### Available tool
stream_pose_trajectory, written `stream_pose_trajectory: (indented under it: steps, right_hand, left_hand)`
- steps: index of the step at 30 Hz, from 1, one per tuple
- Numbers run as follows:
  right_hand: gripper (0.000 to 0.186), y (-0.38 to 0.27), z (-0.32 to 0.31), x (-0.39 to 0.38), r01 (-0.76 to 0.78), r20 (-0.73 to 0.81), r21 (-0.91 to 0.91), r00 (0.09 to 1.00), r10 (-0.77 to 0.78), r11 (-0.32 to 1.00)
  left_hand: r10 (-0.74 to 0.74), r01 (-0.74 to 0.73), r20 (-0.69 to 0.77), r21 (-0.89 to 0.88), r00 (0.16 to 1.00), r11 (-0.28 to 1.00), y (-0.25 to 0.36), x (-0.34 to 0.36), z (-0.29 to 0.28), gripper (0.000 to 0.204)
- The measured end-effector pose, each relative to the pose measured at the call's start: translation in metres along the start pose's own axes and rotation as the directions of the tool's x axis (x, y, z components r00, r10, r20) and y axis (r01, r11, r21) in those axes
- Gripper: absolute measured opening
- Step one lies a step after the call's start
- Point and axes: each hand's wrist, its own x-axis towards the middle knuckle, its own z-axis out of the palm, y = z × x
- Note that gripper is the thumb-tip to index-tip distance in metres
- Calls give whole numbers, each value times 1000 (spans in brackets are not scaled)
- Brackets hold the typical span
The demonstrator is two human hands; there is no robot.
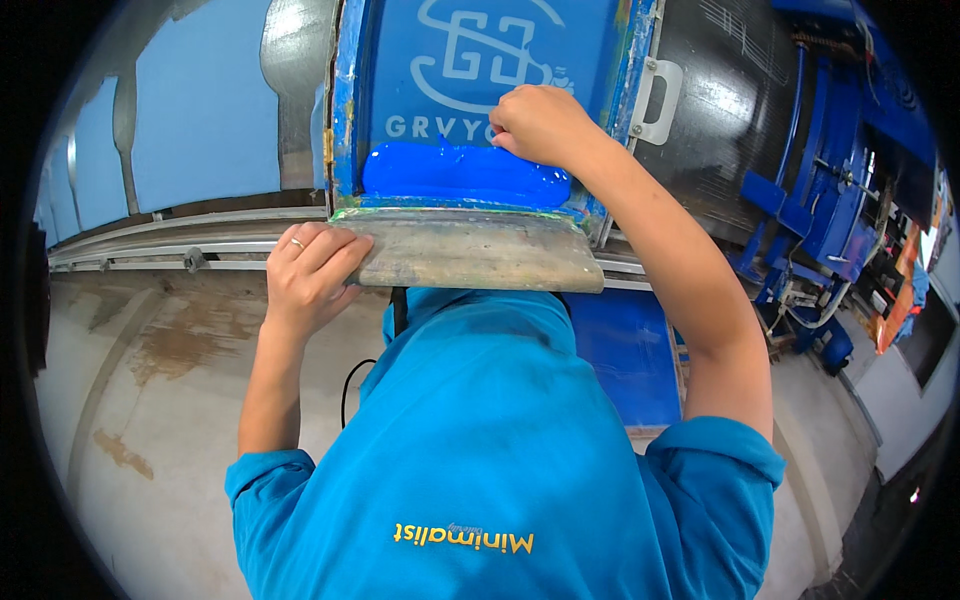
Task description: The person scoops blue ink from a container and spreads it across a screen printing frame using a squeegee. They then position the frame on a large industrial printing machine and pull the ink across the screen to transfer the design onto the fabric below.
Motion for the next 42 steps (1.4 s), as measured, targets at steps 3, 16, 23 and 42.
stream_pose_trajectory:
  steps: [3,16,23,42]
  right_hand:
    - [15,-3,-1,2,-22,62,-34,998,24,999]
    - [13,12,6,3,36,-3,-45,999,-36,998]
    - [14,13,3,7,38,33,-111,999,-34,993]
    - [16,17,-21,-6,-75,6,149,997,75,986]
  left_hand:
    - [5,-5,-23,-11,1000,1000,0,1,1,54]
    - [6,-7,-15,-47,1000,999,7,12,8,51]
    - [11,-11,-9,-48,1000,999,13,18,11,54]
    - [12,-13,-16,-46,1000,999,18,34,13,54]
